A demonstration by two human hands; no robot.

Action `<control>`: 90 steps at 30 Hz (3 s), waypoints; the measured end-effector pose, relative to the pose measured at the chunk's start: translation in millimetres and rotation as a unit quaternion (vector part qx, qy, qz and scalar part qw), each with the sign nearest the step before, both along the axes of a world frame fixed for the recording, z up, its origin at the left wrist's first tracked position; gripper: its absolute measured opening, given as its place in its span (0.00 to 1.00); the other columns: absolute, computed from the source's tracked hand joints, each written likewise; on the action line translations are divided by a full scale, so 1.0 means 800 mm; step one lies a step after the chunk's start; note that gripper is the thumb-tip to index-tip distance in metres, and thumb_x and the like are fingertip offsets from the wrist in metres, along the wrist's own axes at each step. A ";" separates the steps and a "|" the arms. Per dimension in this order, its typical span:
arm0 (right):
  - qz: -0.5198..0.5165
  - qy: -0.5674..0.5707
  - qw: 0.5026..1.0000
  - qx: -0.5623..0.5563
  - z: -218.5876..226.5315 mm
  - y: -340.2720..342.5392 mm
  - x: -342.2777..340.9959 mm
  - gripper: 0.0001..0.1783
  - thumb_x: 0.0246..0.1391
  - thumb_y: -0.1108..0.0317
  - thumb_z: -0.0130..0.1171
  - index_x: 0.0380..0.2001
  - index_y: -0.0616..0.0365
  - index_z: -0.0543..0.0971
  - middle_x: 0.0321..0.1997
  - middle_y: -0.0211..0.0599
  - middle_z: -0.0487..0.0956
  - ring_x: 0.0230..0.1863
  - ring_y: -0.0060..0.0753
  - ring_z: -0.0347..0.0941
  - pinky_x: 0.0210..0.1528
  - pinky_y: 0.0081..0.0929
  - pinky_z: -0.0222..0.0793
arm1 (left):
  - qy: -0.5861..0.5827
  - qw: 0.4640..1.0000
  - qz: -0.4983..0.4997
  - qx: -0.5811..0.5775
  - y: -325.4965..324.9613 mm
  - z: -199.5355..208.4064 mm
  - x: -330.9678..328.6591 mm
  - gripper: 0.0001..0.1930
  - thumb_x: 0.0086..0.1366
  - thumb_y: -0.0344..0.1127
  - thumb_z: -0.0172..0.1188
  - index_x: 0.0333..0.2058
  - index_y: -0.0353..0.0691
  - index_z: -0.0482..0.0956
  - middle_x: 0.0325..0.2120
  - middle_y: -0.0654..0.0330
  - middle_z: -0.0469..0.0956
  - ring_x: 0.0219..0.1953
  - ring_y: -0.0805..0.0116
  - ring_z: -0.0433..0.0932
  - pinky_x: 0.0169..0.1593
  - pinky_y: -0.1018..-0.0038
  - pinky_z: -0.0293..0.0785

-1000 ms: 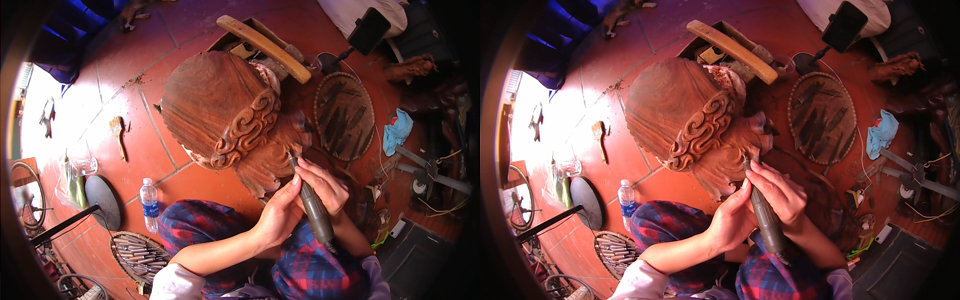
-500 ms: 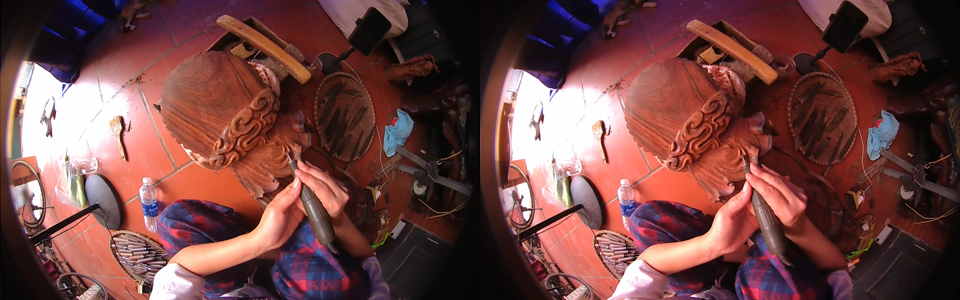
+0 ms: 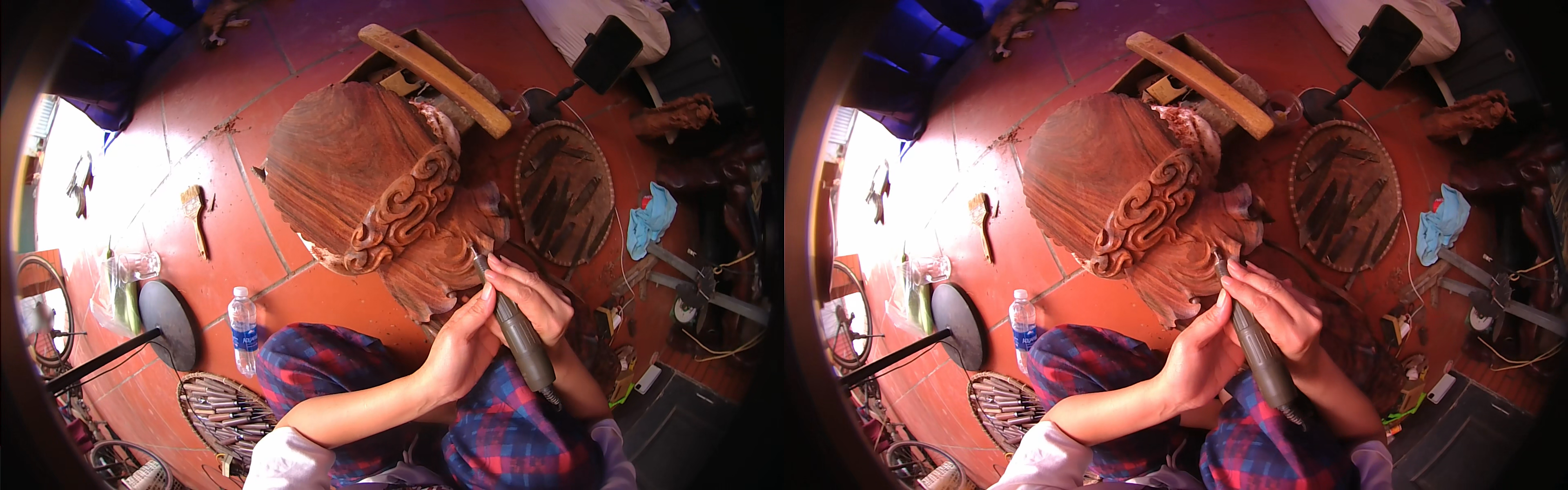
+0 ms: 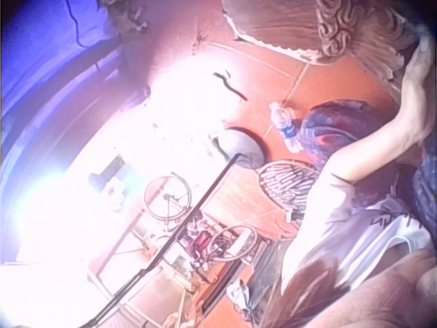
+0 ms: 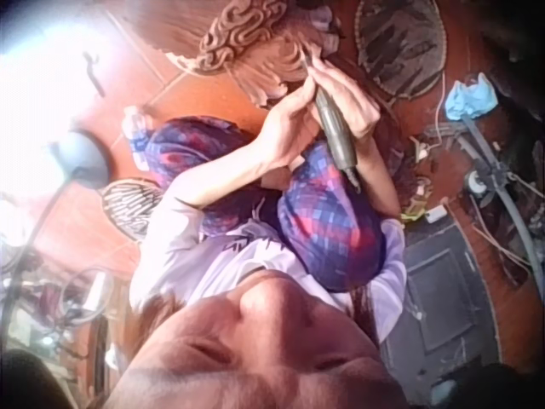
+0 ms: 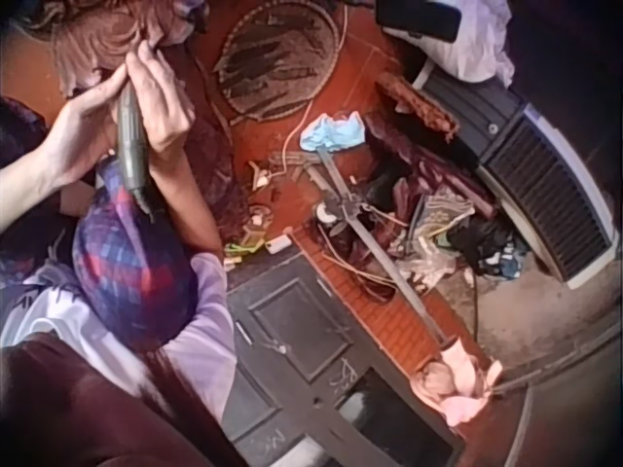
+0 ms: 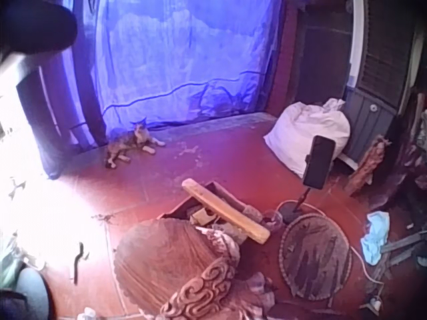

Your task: The person sits on the floor and uses a rotary carving tool to refine the details of a large wooden sculpture. They adjust the tool and the sculpture's position multiple times while working on the intricate patterns.

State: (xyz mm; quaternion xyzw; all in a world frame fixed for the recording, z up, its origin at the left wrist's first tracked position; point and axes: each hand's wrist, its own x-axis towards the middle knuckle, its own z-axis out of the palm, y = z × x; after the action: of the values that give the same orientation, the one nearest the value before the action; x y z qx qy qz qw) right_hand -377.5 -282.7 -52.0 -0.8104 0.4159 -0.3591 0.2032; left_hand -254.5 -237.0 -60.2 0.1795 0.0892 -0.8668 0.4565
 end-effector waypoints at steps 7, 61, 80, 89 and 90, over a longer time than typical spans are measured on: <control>0.004 0.008 1.000 0.013 0.006 -0.005 -0.001 0.19 0.38 0.76 0.64 0.40 0.64 0.80 0.43 0.46 0.80 0.44 0.43 0.79 0.47 0.32 0.75 | 0.007 1.000 0.012 -0.009 -0.003 0.001 -0.002 0.24 0.72 0.48 0.39 0.61 0.44 0.57 0.60 0.60 0.62 0.62 0.65 0.61 0.64 0.63 0.54; 0.033 0.030 0.998 0.047 0.016 -0.019 0.000 0.19 0.39 0.76 0.62 0.40 0.64 0.80 0.44 0.47 0.80 0.46 0.45 0.78 0.48 0.33 0.74 | 0.041 0.997 0.059 0.015 -0.009 0.000 -0.008 0.22 0.72 0.46 0.38 0.60 0.43 0.59 0.57 0.62 0.65 0.59 0.69 0.62 0.64 0.67 0.54; 0.046 0.027 0.996 0.067 0.025 0.005 -0.004 0.20 0.36 0.74 0.66 0.39 0.64 0.80 0.42 0.46 0.80 0.43 0.43 0.79 0.45 0.31 0.76 | 0.040 0.999 0.028 0.009 0.021 0.002 -0.006 0.23 0.72 0.47 0.38 0.59 0.40 0.60 0.56 0.61 0.67 0.59 0.67 0.63 0.64 0.66 0.54; 0.044 0.019 0.997 0.061 0.024 -0.013 -0.006 0.19 0.36 0.76 0.64 0.37 0.69 0.78 0.39 0.52 0.80 0.42 0.44 0.79 0.46 0.31 0.76 | 0.040 0.999 0.033 0.001 0.001 0.002 -0.010 0.23 0.72 0.47 0.38 0.58 0.39 0.61 0.55 0.60 0.68 0.58 0.68 0.64 0.63 0.67 0.55; 0.045 0.018 0.997 0.060 0.023 -0.015 -0.005 0.19 0.36 0.76 0.64 0.37 0.69 0.78 0.39 0.52 0.80 0.42 0.44 0.79 0.46 0.31 0.76 | 0.036 0.999 0.033 -0.002 0.000 0.000 -0.009 0.23 0.72 0.47 0.38 0.58 0.39 0.61 0.55 0.60 0.68 0.58 0.68 0.64 0.63 0.67 0.55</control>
State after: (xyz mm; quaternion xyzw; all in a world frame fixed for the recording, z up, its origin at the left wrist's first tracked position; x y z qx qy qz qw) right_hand -381.8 -294.7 -33.6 -0.8210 0.4036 -0.3089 0.2599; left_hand -262.0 -237.4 -60.0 0.1441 0.1096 -0.8573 0.4819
